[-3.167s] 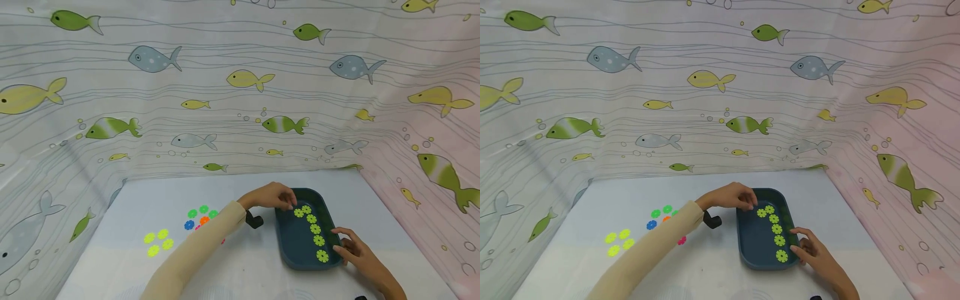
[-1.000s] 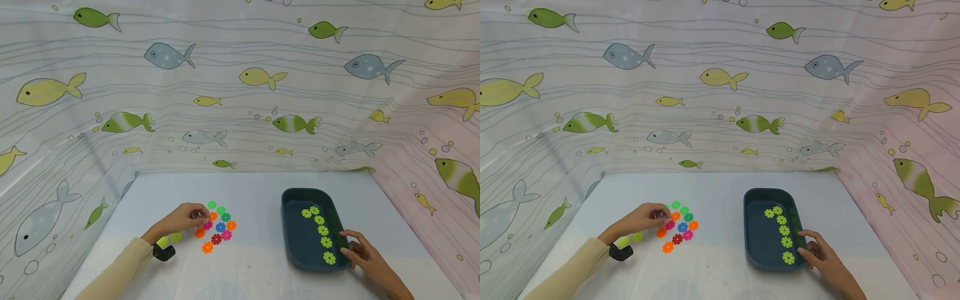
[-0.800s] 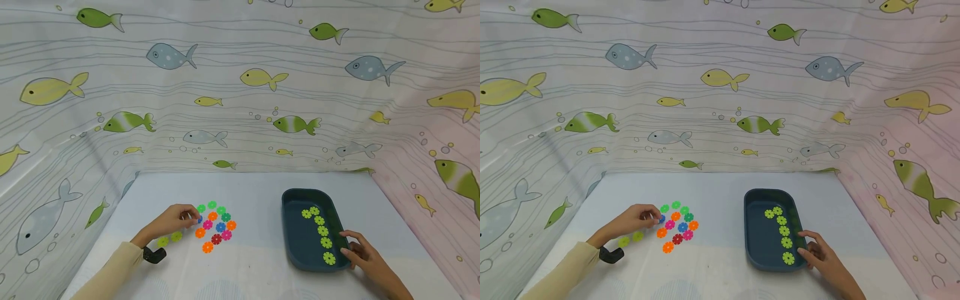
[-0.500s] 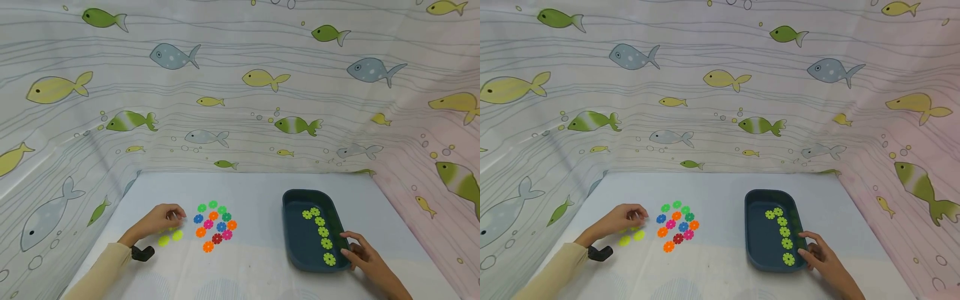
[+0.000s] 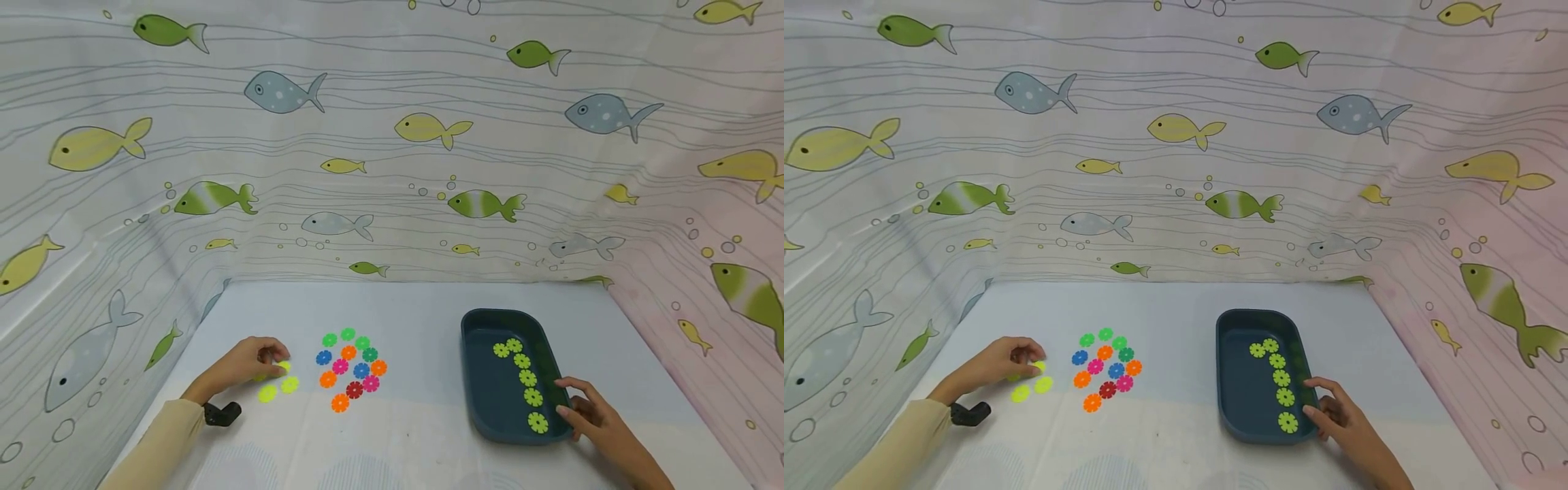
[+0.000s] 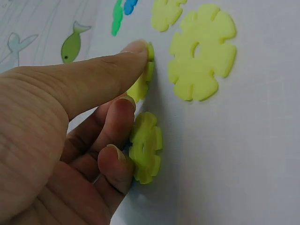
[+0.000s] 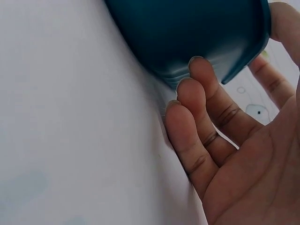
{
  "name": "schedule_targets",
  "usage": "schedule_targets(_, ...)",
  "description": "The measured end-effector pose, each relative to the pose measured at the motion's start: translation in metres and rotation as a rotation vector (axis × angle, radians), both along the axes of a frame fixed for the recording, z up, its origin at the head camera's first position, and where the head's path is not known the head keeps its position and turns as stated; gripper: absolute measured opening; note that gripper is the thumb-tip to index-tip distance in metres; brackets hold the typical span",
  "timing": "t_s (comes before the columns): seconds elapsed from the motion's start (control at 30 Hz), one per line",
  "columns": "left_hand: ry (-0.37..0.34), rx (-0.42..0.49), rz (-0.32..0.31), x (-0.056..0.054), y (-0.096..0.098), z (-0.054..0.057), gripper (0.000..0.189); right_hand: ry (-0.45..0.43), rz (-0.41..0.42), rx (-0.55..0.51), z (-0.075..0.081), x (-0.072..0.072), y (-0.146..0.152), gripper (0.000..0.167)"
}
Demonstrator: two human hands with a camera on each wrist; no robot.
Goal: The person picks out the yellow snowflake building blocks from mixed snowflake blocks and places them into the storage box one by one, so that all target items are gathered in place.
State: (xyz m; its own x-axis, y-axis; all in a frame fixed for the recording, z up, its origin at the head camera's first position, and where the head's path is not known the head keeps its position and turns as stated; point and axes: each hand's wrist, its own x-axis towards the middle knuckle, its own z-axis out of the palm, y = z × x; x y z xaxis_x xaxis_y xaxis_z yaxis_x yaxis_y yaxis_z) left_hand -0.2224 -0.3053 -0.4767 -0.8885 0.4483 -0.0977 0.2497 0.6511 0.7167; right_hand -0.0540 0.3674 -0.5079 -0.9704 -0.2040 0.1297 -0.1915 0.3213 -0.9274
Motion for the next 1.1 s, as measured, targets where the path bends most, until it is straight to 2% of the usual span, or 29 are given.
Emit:
schedule_targets(0.13, -0.014, -0.027, -0.015, 0.000, 0.000, 0.002, 0.028, -0.033, -0.029, 0.012, -0.001, 0.001, 0.000, 0.048)
schedule_targets(0.43, -0.077, -0.041, 0.002, 0.001, 0.003, 0.007, 0.027, -0.094, -0.064, 0.043, 0.003, 0.000, 0.000, 0.048)
schedule_targets(0.63, -0.053, -0.067, -0.025, -0.001, 0.006, 0.007, 0.026, -0.125, -0.070, 0.029, 0.005, 0.000, -0.001, 0.049)
schedule_targets(0.73, -0.044, -0.073, -0.058, -0.002, 0.007, 0.008, 0.023, -0.128, -0.067, 0.025, 0.005, 0.000, -0.001, 0.049)
schedule_targets(0.87, 0.005, -0.114, -0.081, -0.001, 0.009, 0.008, 0.021, -0.122, -0.065, 0.026, 0.005, 0.000, -0.001, 0.049)
schedule_targets(1.0, 0.055, -0.180, -0.057, -0.001, 0.011, 0.009, 0.024, -0.130, -0.060, 0.019, 0.005, 0.000, -0.001, 0.049)
schedule_targets(1.1, 0.060, -0.201, -0.049, -0.001, 0.012, 0.010, 0.025, -0.137, -0.053, 0.010, 0.005, 0.000, 0.000, 0.049)
